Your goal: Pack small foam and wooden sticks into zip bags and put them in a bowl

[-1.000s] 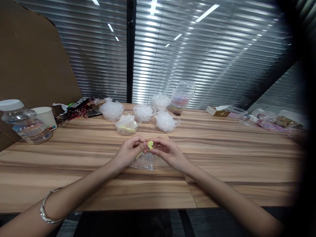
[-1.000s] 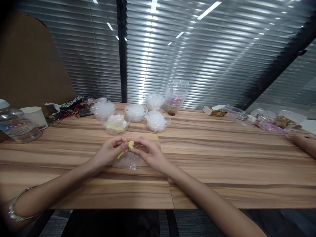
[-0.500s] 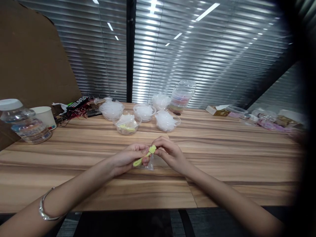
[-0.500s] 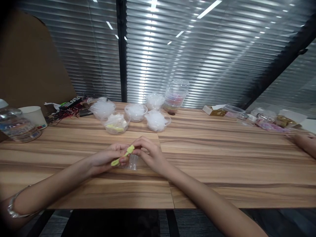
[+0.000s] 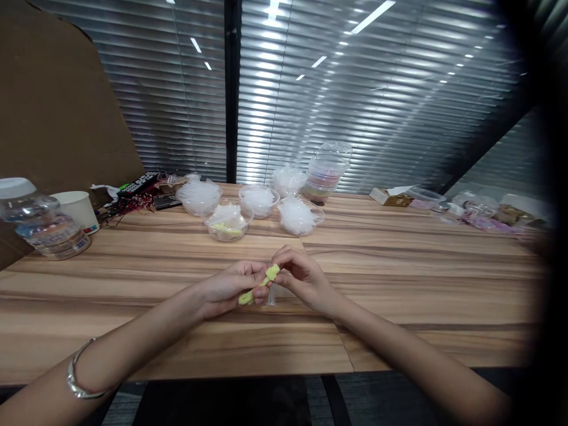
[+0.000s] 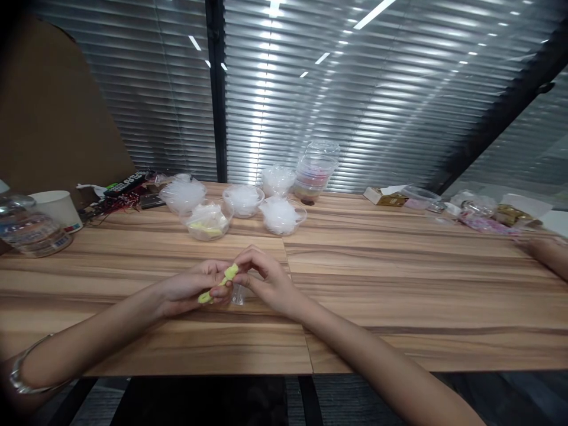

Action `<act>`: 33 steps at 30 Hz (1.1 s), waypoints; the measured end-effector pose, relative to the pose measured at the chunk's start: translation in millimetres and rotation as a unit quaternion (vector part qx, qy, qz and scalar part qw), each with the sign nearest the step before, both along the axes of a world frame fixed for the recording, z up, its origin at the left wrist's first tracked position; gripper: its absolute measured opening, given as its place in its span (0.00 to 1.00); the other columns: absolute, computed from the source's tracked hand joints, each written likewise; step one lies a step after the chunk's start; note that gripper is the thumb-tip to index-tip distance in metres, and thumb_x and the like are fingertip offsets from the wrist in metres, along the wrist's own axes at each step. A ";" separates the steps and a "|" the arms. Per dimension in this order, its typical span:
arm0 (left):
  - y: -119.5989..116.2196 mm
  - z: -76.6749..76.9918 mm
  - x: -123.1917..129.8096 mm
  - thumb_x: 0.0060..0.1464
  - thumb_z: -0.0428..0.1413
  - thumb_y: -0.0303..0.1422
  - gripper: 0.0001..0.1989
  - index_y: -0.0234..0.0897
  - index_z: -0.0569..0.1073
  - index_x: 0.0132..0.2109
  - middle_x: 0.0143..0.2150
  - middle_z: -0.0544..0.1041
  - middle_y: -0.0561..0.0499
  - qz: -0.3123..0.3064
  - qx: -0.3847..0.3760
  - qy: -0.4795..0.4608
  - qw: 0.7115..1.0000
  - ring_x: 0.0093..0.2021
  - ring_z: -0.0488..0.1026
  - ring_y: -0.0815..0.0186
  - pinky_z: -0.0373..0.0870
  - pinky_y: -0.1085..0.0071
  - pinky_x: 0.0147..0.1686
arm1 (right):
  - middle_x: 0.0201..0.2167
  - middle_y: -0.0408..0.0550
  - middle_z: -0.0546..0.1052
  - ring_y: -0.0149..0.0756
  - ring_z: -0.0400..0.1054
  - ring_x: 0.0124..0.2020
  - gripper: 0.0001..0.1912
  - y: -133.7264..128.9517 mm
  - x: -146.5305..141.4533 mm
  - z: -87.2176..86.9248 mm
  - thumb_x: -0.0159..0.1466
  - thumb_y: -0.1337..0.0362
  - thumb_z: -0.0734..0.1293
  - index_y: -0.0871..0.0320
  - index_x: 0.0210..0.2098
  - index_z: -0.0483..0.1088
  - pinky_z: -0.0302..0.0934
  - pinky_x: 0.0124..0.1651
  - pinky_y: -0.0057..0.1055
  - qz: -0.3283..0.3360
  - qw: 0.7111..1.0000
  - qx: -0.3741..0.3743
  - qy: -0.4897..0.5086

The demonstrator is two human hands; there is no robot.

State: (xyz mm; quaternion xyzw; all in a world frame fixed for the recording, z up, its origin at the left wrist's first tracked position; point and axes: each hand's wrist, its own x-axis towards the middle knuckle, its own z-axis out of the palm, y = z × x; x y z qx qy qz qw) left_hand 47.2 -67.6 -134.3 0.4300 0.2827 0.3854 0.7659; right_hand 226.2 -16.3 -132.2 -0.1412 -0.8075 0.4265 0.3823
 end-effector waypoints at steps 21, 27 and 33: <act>-6.8 9.8 2.5 0.61 0.46 0.36 0.12 0.35 0.71 0.38 0.32 0.71 0.51 0.178 0.390 0.383 0.818 0.32 0.66 0.68 0.60 0.74 0.34 | 0.31 0.45 0.69 0.32 0.65 0.34 0.06 4.1 1.5 -1.7 0.62 0.61 0.64 0.58 0.34 0.65 0.61 0.36 0.28 -0.112 0.993 0.016 -0.016; -6.7 6.7 -0.4 0.61 0.44 0.35 0.14 0.35 0.68 0.31 0.26 0.68 0.53 0.203 0.396 0.415 0.794 0.27 0.65 0.70 0.58 0.76 0.30 | 0.35 0.46 0.71 0.31 0.66 0.36 0.07 1.9 -2.4 -0.5 0.64 0.60 0.62 0.57 0.39 0.66 0.63 0.37 0.28 -0.061 0.997 -0.036 -0.027; -3.5 6.1 -0.4 0.60 0.45 0.41 0.19 0.34 0.67 0.26 0.23 0.66 0.53 0.177 0.326 0.352 0.859 0.26 0.63 0.70 0.58 0.76 0.29 | 0.34 0.47 0.71 0.31 0.67 0.35 0.06 0.5 0.8 -2.8 0.65 0.63 0.61 0.57 0.41 0.66 0.63 0.37 0.28 -0.035 0.999 -0.029 -0.004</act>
